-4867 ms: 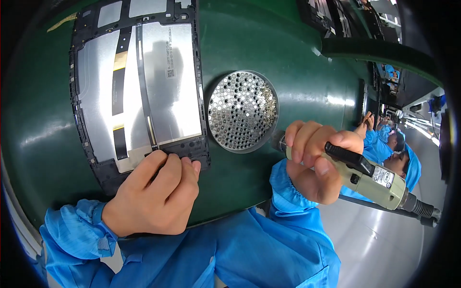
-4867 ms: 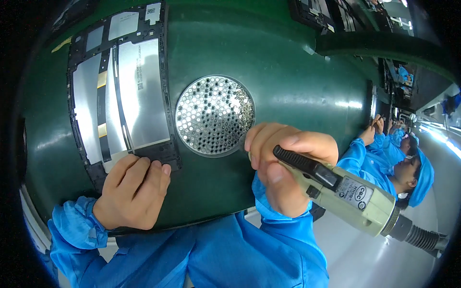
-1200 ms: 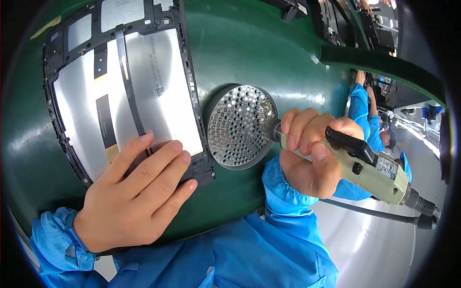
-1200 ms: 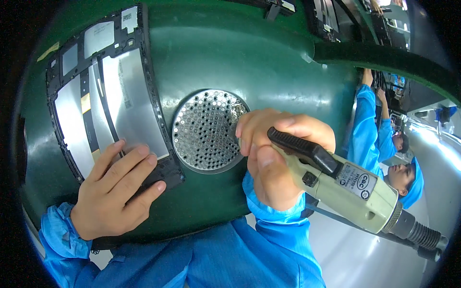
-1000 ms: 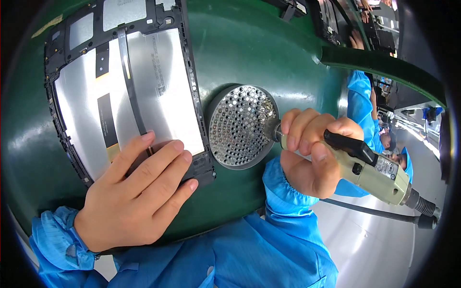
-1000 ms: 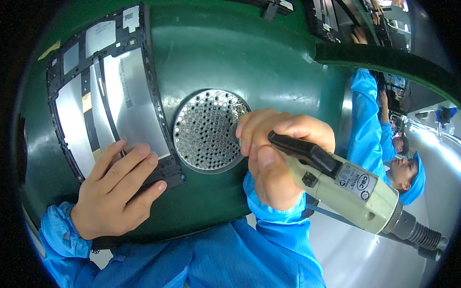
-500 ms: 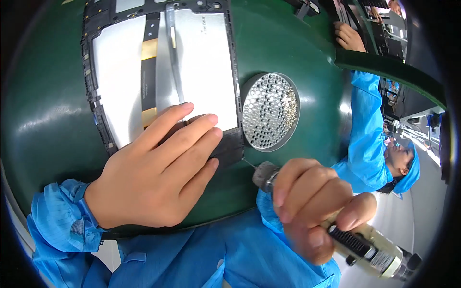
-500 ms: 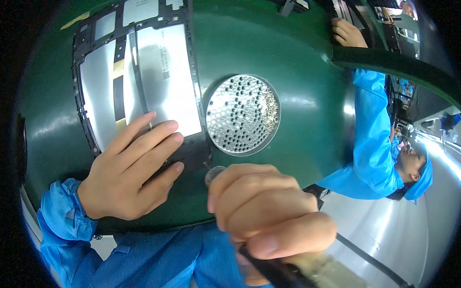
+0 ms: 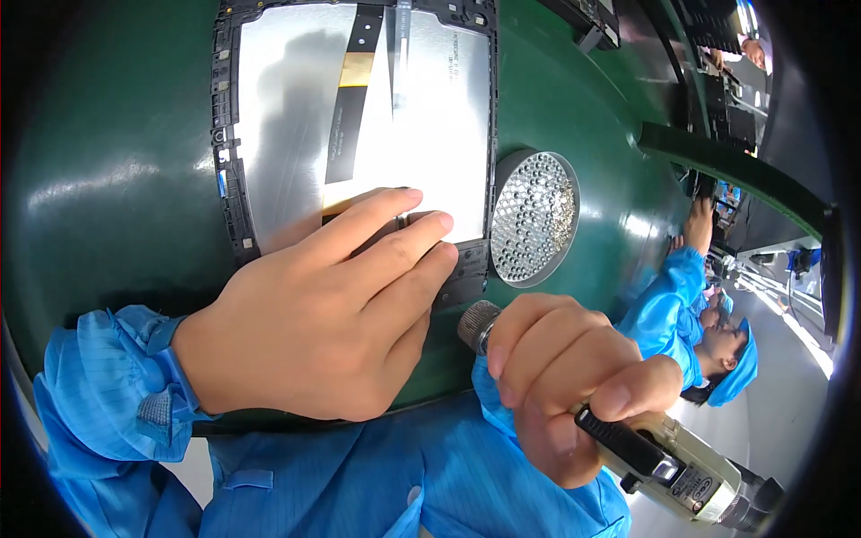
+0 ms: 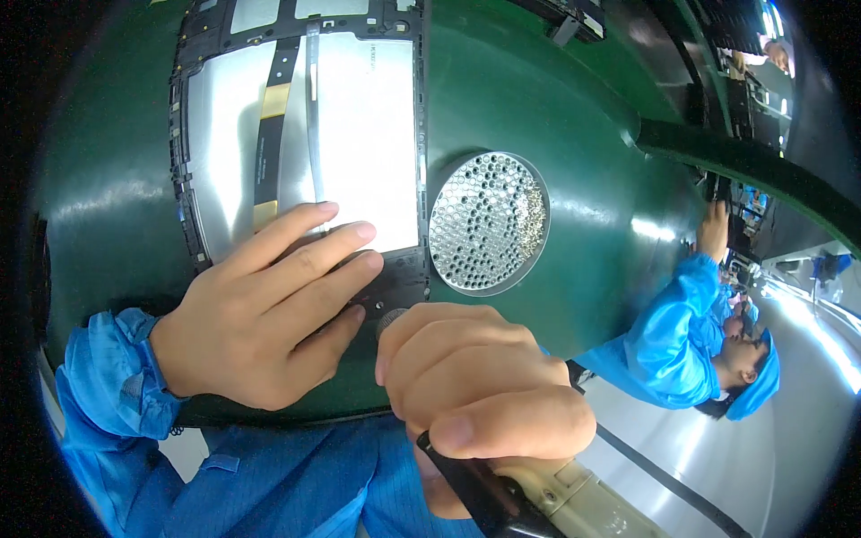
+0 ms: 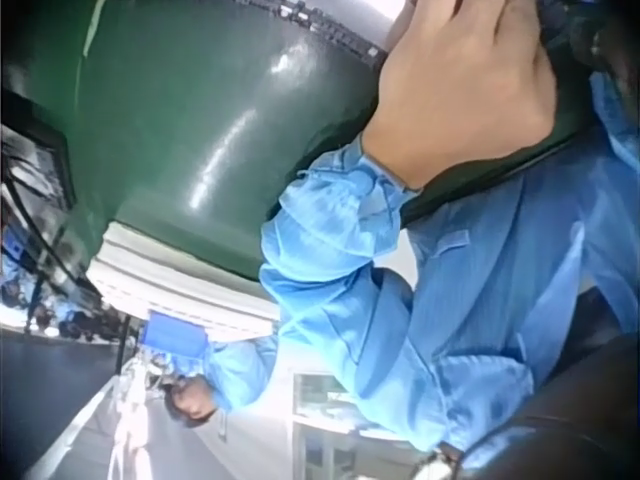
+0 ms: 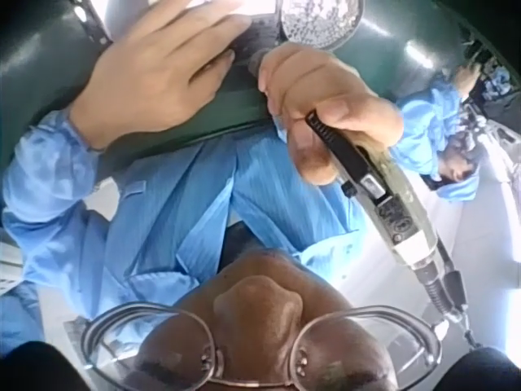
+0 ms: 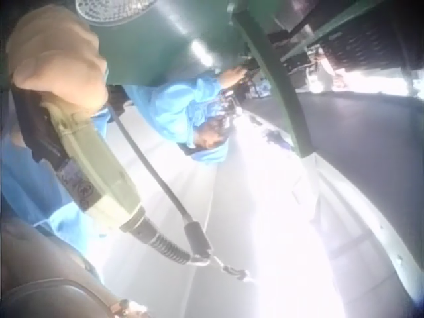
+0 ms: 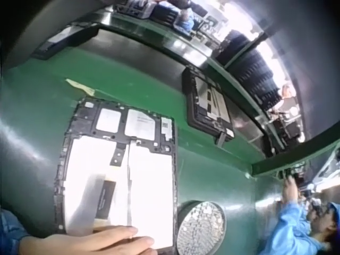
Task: Assembling the internal components of a screen-based device on a factory production line.
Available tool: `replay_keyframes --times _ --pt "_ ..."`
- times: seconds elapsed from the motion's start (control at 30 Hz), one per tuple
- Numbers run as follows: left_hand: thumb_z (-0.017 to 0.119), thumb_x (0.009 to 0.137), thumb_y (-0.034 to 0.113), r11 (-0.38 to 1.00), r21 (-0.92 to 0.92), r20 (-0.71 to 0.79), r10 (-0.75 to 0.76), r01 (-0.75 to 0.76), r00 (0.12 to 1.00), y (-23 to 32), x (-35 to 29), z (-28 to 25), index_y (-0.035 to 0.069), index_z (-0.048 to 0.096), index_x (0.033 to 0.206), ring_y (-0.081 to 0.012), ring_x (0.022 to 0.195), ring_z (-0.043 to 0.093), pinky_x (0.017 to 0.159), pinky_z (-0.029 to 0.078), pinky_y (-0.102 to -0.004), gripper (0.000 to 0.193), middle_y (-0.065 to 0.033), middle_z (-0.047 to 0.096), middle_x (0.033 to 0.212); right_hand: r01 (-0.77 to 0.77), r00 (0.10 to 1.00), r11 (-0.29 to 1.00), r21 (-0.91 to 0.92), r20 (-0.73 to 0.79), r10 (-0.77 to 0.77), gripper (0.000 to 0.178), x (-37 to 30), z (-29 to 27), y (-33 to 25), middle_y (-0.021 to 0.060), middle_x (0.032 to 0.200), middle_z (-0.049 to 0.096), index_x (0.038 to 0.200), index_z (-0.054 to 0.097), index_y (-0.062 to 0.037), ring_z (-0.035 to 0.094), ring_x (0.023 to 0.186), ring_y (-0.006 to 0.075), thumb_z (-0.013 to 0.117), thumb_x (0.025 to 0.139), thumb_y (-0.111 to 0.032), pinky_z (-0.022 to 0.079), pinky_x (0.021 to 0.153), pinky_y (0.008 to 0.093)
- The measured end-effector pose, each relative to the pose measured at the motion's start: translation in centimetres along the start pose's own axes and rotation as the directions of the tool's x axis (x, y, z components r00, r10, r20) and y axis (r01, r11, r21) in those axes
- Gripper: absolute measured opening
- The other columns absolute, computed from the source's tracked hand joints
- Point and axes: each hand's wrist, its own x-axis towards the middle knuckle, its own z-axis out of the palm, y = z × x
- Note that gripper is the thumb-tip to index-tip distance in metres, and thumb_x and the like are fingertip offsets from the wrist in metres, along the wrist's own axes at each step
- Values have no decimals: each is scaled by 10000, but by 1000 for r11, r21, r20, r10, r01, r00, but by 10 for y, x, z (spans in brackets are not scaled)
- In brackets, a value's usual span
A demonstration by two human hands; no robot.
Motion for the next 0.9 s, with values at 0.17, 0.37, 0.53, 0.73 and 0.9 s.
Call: replay_keyframes --times 0.17,0.37,0.53,0.73,0.9 --pt "691 674 14 1000 -4 19 29 -29 999 -2 1 -3 -69 643 719 -386 997 614 912 484 -552 105 -229 636 969 -5 1000 1000 22 -16 5 308 3 1 2 28 622 501 1059 426 -100 514 508 164 587 801 -49 439 487 321" --pt "681 689 10 999 -23 -51 -29 28 998 0 2 4 -74 649 750 -384 994 615 907 488 -548 109 -227 632 971 23 999 999 -47 45 -21 314 3 -2 2 33 621 505 1055 422 -92 513 505 166 581 788 -46 446 495 328" --pt "689 705 24 998 -45 -47 -43 41 998 -1 5 3 -73 648 767 -367 993 603 902 483 -526 122 -192 623 966 47 993 997 -65 107 -40 321 3 -6 5 37 624 511 1056 423 -82 506 503 170 572 777 -30 447 505 339" --pt "702 708 46 997 2 17 -77 77 997 -2 5 -2 -43 648 755 -357 1009 582 904 473 -510 115 -157 602 913 75 997 997 19 35 -75 327 0 -13 6 34 620 488 1095 441 -79 483 502 168 576 798 -62 418 510 334" --pt "730 675 57 995 86 10 -59 58 998 14 -2 -4 -62 636 744 -361 1015 584 906 485 -510 167 -157 586 882 155 983 988 8 -105 -153 357 0 -50 -13 46 633 490 1128 468 -87 488 539 184 590 794 -67 420 540 360"
